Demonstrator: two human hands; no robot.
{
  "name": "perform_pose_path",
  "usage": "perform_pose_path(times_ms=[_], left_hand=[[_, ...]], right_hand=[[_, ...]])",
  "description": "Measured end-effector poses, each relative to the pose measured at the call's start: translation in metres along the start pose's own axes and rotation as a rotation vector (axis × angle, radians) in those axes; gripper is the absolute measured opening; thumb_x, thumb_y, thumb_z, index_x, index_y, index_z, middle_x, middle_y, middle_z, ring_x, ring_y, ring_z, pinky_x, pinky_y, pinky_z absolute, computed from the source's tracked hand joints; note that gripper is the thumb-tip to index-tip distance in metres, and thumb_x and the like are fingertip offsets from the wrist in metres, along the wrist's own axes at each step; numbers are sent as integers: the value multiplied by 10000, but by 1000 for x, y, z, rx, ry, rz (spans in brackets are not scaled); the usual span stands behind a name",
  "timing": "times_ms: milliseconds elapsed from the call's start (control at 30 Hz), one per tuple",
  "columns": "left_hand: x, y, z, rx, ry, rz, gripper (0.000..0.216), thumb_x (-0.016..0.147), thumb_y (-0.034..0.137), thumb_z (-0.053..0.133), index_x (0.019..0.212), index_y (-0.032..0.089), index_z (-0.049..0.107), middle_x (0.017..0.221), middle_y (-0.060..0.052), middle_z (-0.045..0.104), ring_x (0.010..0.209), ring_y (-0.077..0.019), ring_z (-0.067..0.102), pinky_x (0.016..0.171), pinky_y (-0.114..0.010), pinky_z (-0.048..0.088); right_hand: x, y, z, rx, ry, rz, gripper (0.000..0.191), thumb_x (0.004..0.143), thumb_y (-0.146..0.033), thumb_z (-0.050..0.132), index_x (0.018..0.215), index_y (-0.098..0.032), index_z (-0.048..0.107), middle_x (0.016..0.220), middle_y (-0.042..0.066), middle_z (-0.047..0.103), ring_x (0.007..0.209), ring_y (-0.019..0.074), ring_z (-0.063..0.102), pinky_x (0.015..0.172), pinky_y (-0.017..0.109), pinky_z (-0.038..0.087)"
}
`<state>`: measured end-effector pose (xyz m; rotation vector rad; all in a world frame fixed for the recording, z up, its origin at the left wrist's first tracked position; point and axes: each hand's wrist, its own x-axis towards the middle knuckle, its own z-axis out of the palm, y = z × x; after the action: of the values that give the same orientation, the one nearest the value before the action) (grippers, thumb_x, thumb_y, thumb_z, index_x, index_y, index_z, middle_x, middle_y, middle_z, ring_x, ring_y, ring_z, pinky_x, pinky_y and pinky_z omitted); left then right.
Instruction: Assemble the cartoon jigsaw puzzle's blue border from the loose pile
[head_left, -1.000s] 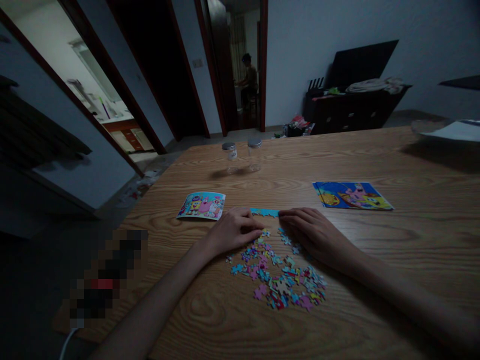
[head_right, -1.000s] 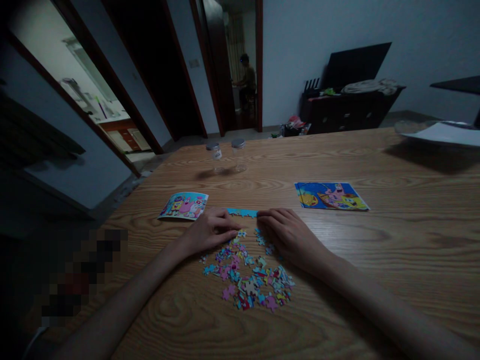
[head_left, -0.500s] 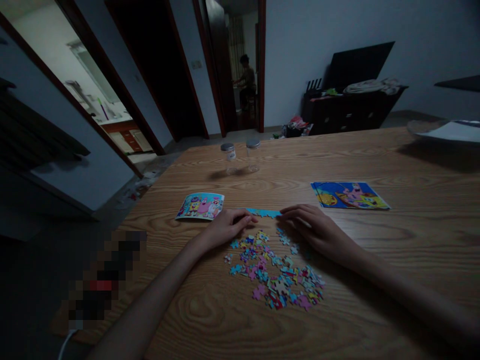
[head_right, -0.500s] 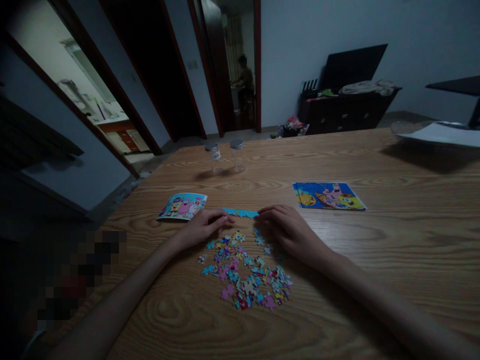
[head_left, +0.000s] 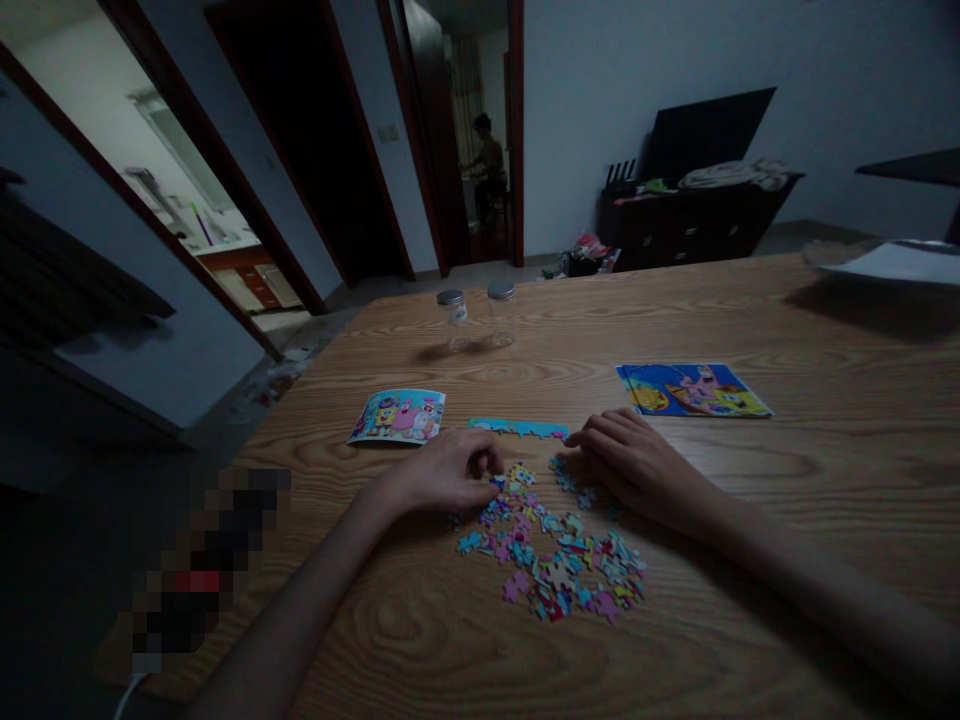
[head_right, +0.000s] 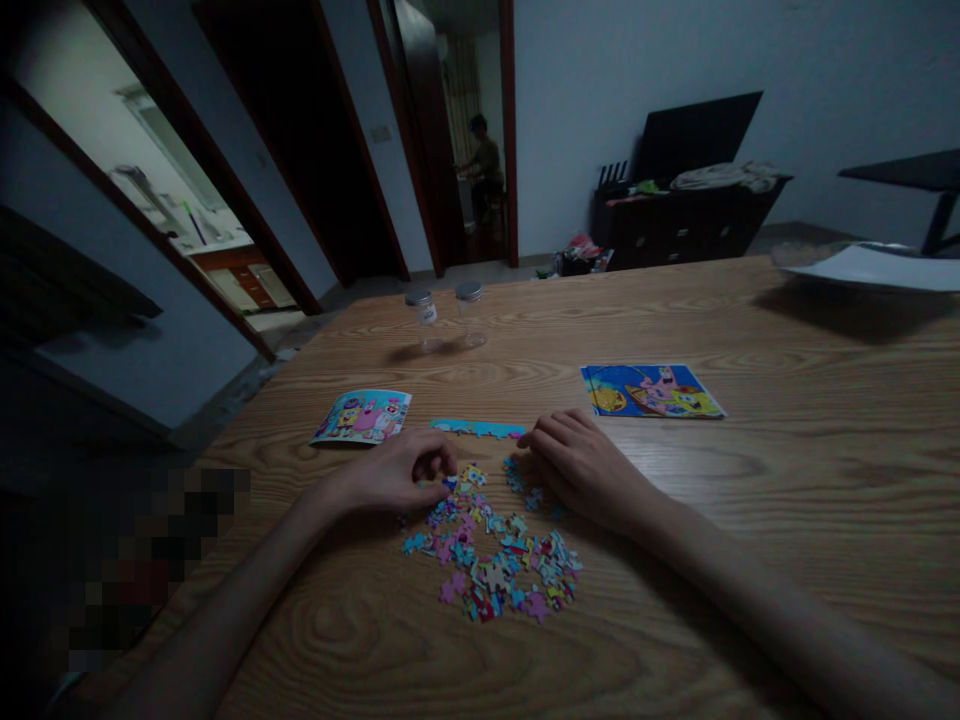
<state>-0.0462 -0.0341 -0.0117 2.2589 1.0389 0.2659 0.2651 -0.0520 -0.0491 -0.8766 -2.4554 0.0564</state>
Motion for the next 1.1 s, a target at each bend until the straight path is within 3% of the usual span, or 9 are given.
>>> perform_pose_path(times_ms=[267,400,633,833,933,1100], left_hand=[[0,2,-1,-64,-4,37,100,770,197,686,869,199,669,889,-26,655,747,-150,585,650,-273,436],[4,-7,-1,-205,-10,-31,130,828,292,714,881,187,659,769,1,629,673,-133,552,602,-250,411],[11,-20,3,-373,177,-13,291,868,337,717,1099,167,664,804,9,606,690,-127,532,619,-238,410],[15,-13,17,-351,306,-15,279,921,387,713,1109,181,727,878,-12,680,706,-126,565,633,-239,426],[16,-11,26,-303,358,-38,344,886,468,777,1078,187,729,811,-1,682,685,-134,585,621,-244,438],[15,-10,27,-64,429,-48,398,819,540,843,933,203,664,758,12,681,700,-166,620,746,-318,483]], right_hand=[[4,-5,2,52,-11,32,202,1082,-237,449,1134,-217,644,1086,109,705,967,257,620,857,430,482],[5,-5,1,98,0,36,224,1066,-219,470,1176,-243,663,1187,101,728,1084,265,648,937,458,512],[1,0,7,69,-2,64,253,1061,-193,475,1255,-221,635,1230,108,722,1102,249,675,989,473,523],[-1,3,11,-16,16,73,303,1065,-204,470,1326,-206,625,1274,137,703,1204,295,638,1018,520,517],[0,4,12,-20,21,105,316,1066,-239,485,1352,-212,619,1293,145,690,1175,299,646,985,526,539],[-1,5,12,-7,21,116,328,1070,-258,485,1370,-225,613,1299,133,687,1188,296,636,1006,531,536]])
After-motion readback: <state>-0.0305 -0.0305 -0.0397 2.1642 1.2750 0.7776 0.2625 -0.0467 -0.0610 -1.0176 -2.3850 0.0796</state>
